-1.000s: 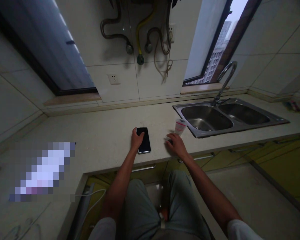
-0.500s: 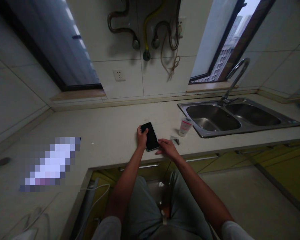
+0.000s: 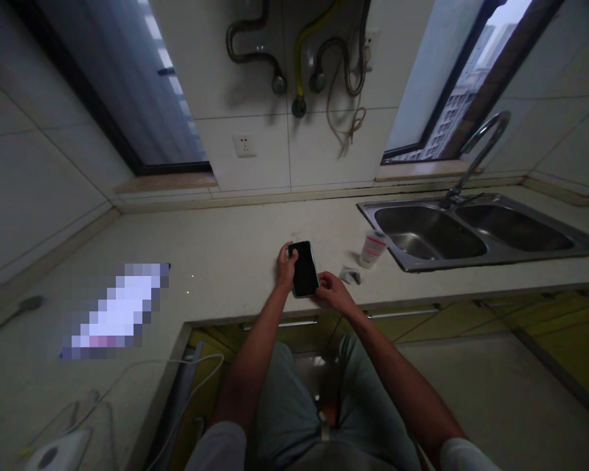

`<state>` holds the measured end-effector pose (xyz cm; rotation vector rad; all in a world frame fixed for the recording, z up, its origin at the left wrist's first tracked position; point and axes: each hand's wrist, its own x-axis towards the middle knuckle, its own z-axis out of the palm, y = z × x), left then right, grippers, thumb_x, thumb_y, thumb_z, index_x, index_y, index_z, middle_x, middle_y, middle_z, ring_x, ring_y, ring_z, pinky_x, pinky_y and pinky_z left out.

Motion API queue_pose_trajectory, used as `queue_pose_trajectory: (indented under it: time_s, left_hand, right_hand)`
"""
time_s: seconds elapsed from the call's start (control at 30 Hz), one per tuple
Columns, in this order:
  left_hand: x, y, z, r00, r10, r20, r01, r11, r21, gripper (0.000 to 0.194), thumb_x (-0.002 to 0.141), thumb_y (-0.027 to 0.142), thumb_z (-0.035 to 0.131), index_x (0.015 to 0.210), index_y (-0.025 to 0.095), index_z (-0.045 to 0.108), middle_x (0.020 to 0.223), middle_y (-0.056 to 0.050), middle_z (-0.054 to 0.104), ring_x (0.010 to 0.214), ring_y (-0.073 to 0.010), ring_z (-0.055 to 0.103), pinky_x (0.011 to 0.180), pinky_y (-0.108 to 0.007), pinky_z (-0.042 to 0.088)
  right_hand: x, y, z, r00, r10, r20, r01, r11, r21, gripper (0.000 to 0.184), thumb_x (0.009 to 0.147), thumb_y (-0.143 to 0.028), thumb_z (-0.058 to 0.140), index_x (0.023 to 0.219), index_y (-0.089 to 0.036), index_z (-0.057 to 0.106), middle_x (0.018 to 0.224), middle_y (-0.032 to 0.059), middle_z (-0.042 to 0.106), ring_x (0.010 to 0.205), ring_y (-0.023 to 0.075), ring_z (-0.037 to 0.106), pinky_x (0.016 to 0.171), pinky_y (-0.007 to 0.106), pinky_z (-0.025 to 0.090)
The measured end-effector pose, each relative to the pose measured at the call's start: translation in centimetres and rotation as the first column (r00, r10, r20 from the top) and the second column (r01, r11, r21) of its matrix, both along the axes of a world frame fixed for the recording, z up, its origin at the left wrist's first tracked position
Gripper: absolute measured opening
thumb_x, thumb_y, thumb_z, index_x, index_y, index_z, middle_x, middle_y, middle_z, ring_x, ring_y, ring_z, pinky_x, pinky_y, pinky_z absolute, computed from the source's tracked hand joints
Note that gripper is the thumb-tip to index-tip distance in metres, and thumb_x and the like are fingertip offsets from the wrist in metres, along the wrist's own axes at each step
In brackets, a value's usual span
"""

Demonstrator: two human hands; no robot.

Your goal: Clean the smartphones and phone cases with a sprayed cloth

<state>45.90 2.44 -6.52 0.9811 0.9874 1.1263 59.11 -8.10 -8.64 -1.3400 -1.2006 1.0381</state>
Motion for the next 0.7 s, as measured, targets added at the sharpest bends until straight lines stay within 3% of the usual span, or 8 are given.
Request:
queue_pose_trajectory:
  time_s: [0.1,0.2,0.53,0.7]
  left_hand:
    - [0.2,0.0,-0.2,0.998,0.034,0.049,-0.040,0.993,0.115,0.054,0.078,0.044,0.070,0.126,0.024,0.058,0.102,-0.002,0.069,0.086,-0.0174,0.063,0.071,-0.025,0.051]
    - [0.4,0.2,-0.3,0.996,-0.019,0.083,0.009,0.993,0.114,0.056,0.075,0.047,0.071,0.124,0.024,0.059,0.097,-0.001,0.069,0.079,-0.0160,0.062,0.068,-0.025,0.050]
    - [-0.2,0.2,-0.4,0.991,0.015,0.133,-0.028,0.995,0.094,0.052,0.078,0.052,0.068,0.122,0.025,0.060,0.092,0.000,0.069,0.075,-0.0158,0.063,0.064,-0.025,0.051]
    - [-0.3,0.6,-0.6,0.983,0.017,0.182,-0.037,0.993,0.108,0.046,0.078,0.049,0.068,0.115,0.023,0.062,0.088,0.001,0.067,0.070,-0.0143,0.060,0.062,-0.024,0.049]
  right_hand:
    - [-0.3,-0.5,-0.2,0.999,-0.015,0.037,0.013,0.998,0.055,0.028,0.061,-0.026,0.059,0.089,-0.020,0.059,0.070,-0.0037,0.063,0.063,0.0143,0.058,0.059,0.024,0.045]
    - [-0.6,-0.9,-0.3,0.997,-0.032,0.069,0.026,0.996,0.088,0.028,0.064,-0.027,0.057,0.091,-0.019,0.059,0.072,-0.0028,0.062,0.064,0.0151,0.057,0.061,0.025,0.045]
    - [-1.7,-1.3,1.2,0.953,-0.065,0.296,0.022,0.989,0.147,0.030,0.069,-0.026,0.054,0.098,-0.020,0.061,0.068,-0.0029,0.061,0.059,0.0148,0.052,0.057,0.025,0.040]
    - [-1.9,-0.8,0.9,0.972,-0.021,0.234,-0.021,0.984,0.177,0.034,0.068,-0.024,0.053,0.101,-0.020,0.061,0.080,0.0008,0.069,0.069,0.0169,0.061,0.063,0.027,0.046]
